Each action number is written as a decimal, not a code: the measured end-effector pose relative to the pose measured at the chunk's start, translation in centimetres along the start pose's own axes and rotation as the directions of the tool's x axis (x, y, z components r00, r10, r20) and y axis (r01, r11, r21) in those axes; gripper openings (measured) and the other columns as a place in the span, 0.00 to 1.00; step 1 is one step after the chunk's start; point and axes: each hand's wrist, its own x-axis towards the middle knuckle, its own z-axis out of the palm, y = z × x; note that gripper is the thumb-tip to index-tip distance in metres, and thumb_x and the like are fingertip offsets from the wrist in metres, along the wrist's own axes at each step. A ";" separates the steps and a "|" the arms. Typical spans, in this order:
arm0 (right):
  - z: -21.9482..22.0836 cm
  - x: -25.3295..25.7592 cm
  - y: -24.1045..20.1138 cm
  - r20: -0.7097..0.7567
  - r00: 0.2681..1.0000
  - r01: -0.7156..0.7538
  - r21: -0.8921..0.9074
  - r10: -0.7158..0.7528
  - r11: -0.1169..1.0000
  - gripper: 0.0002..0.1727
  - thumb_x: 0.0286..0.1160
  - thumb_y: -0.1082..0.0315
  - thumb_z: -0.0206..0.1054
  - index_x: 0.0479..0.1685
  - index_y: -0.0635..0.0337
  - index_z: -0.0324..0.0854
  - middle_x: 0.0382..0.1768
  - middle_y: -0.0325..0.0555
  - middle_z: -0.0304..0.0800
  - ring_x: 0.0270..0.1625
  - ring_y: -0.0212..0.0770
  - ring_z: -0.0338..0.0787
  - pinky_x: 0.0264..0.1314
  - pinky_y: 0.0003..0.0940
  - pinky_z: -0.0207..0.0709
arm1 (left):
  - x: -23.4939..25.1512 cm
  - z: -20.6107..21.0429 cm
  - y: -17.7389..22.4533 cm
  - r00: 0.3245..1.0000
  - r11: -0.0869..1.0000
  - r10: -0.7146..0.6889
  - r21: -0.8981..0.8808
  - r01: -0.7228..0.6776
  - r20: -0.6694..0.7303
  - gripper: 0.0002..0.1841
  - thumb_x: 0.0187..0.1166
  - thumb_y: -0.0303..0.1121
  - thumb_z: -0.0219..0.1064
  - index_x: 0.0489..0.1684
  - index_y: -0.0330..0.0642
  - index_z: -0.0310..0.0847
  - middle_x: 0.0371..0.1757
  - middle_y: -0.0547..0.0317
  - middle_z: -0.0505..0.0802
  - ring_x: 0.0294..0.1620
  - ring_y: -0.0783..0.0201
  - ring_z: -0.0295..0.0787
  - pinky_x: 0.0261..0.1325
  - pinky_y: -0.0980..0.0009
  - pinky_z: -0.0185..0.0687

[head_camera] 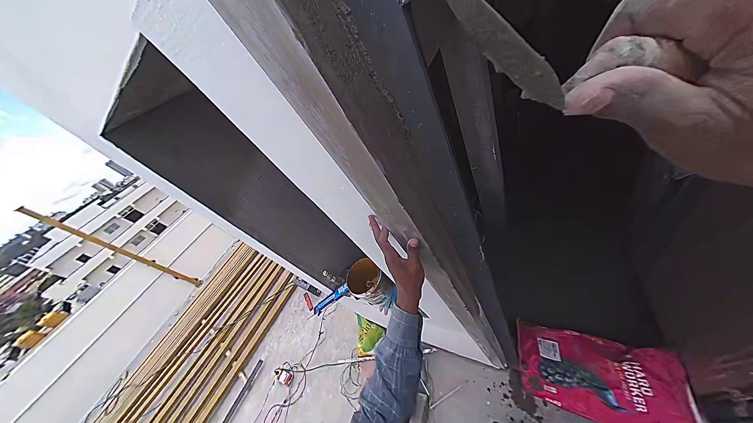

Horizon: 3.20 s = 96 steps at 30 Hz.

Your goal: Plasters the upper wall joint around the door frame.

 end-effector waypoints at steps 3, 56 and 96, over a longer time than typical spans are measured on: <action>8.6 -11.5 -0.6 0.304 0.817 -0.517 0.009 0.490 0.856 0.31 0.74 0.31 0.59 0.44 0.53 0.81 0.19 0.39 0.75 0.24 0.44 0.80 0.25 0.47 0.69 | 0.4 -0.6 0.3 1.000 1.000 -0.003 0.028 0.002 0.020 0.47 0.77 0.53 0.68 0.82 0.19 0.53 0.91 0.24 0.47 0.94 0.46 0.46 0.91 0.60 0.53; 14.4 -5.1 -12.3 0.187 0.842 -0.515 0.555 0.506 0.653 0.21 0.88 0.58 0.59 0.74 0.54 0.79 0.44 0.47 0.91 0.45 0.43 0.90 0.51 0.46 0.84 | 0.6 -1.1 -1.0 0.999 0.995 0.034 0.095 -0.037 0.040 0.44 0.76 0.45 0.69 0.87 0.28 0.52 0.93 0.28 0.46 0.93 0.47 0.49 0.89 0.58 0.56; 8.1 2.7 -9.9 0.036 0.900 -0.158 0.956 0.435 0.248 0.14 0.95 0.58 0.46 0.66 0.47 0.74 0.27 0.34 0.79 0.11 0.25 0.66 0.08 0.15 0.61 | 0.5 -0.9 0.2 0.999 0.999 -0.010 0.041 0.009 0.032 0.42 0.75 0.51 0.68 0.79 0.23 0.62 0.93 0.25 0.43 0.96 0.42 0.37 0.94 0.55 0.45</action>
